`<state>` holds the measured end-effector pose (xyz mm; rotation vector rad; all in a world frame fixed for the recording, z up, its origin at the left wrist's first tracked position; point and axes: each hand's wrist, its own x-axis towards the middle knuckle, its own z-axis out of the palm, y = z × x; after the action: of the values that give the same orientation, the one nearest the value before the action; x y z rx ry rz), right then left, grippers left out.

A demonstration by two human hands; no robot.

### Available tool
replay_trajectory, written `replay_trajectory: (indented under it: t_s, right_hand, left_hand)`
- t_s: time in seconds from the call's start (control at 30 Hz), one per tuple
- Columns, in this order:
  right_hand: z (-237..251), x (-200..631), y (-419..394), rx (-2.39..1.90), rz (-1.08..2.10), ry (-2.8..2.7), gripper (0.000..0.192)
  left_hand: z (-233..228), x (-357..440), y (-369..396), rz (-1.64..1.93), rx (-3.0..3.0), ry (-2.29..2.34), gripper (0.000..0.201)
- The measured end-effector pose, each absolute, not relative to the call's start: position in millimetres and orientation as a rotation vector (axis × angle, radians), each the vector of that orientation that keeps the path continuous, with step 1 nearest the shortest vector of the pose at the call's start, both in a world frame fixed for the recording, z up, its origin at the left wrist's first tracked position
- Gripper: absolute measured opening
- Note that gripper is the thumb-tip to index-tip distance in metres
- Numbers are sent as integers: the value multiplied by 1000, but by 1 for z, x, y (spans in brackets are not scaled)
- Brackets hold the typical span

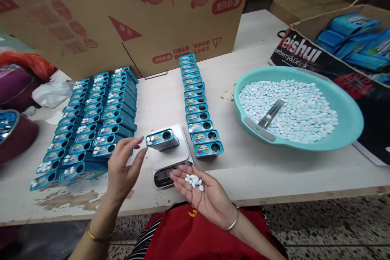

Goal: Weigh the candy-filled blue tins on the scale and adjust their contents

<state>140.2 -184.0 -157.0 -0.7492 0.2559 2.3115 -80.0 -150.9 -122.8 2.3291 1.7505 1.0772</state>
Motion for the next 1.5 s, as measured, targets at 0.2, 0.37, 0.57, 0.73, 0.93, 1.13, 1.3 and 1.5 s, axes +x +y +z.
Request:
replay_trajectory:
  t_s: [0.2, 0.37, 0.57, 0.73, 0.93, 1.13, 1.3, 1.5]
  right_hand:
    - [-159, 128, -178, -706, 2352, 229, 26]
    - [-161, 125, -174, -679, 2355, 211, 24]
    - [-157, 116, -164, -625, 2352, 203, 25]
    - [-151, 111, -157, -500, 2294, 232, 27]
    - [-141, 111, -154, -462, 2267, 147, 25]
    - [-136, 108, -153, -423, 2228, 180, 19]
    - [-135, 105, -149, -397, 2203, 255, 24]
    - [-131, 105, -140, -479, 2164, 176, 24]
  left_hand:
    - [-103, -102, -121, 550, 2648, 1645, 18]
    - [-94, -89, -106, 432, 2687, 1486, 16]
    - [-101, -63, -95, 649, 2640, 1417, 13]
    - [-89, -46, -119, 594, 2431, 1198, 22]
    - [-98, -29, -147, 289, 2377, 1079, 21]
    - [-108, -31, -142, 369, 2407, 1106, 16]
    - [-104, -36, -137, 616, 2354, 1091, 17]
    - [-94, -45, -110, 883, 2232, 1284, 8]
